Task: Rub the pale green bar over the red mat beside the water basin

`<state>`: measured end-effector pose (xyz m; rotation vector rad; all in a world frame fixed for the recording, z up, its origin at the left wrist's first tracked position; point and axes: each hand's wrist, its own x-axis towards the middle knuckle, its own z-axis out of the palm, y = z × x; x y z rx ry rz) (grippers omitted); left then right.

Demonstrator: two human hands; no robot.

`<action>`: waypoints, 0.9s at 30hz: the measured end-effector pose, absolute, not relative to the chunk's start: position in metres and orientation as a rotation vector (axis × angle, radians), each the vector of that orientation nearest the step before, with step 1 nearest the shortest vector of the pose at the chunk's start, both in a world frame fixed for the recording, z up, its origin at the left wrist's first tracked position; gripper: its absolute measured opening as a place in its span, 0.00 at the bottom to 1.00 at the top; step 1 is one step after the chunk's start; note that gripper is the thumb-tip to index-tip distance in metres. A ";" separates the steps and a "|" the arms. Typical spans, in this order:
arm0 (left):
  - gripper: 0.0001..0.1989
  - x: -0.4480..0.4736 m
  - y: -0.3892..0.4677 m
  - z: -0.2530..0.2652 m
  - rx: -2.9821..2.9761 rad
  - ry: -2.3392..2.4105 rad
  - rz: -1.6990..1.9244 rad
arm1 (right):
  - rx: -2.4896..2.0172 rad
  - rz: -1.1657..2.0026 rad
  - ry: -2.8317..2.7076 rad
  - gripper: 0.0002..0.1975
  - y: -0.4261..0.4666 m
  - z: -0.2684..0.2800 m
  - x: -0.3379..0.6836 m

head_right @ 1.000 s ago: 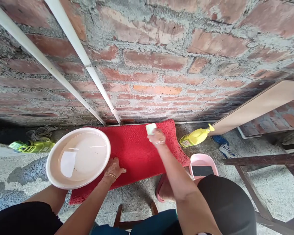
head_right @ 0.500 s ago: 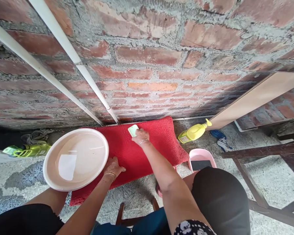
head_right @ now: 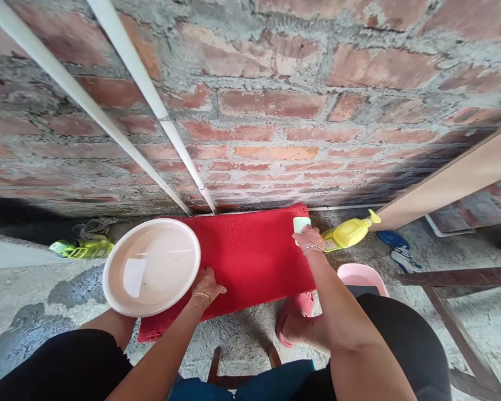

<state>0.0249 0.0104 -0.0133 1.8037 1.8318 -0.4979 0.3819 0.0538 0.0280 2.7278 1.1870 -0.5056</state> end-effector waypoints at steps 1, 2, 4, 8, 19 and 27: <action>0.33 0.025 0.011 -0.013 1.790 1.843 -0.494 | 2.709 -0.538 1.302 0.21 0.062 0.028 0.362; 0.33 0.025 0.011 -0.012 1.777 1.853 -0.491 | 2.680 -0.575 1.417 0.21 0.072 0.028 0.337; 0.34 0.025 0.012 -0.011 1.757 1.857 -0.494 | 2.589 -0.637 1.635 0.20 0.093 0.030 0.279; 0.34 0.024 0.013 -0.011 1.770 1.850 -0.488 | 2.367 -0.776 1.913 0.22 0.131 0.034 0.167; 0.33 0.027 0.015 -0.012 1.733 1.840 -0.521 | 2.153 -0.842 1.998 0.26 0.160 0.013 0.129; 0.33 0.026 0.013 -0.011 1.692 1.849 -0.476 | 2.480 -0.660 1.489 0.25 0.120 0.021 0.310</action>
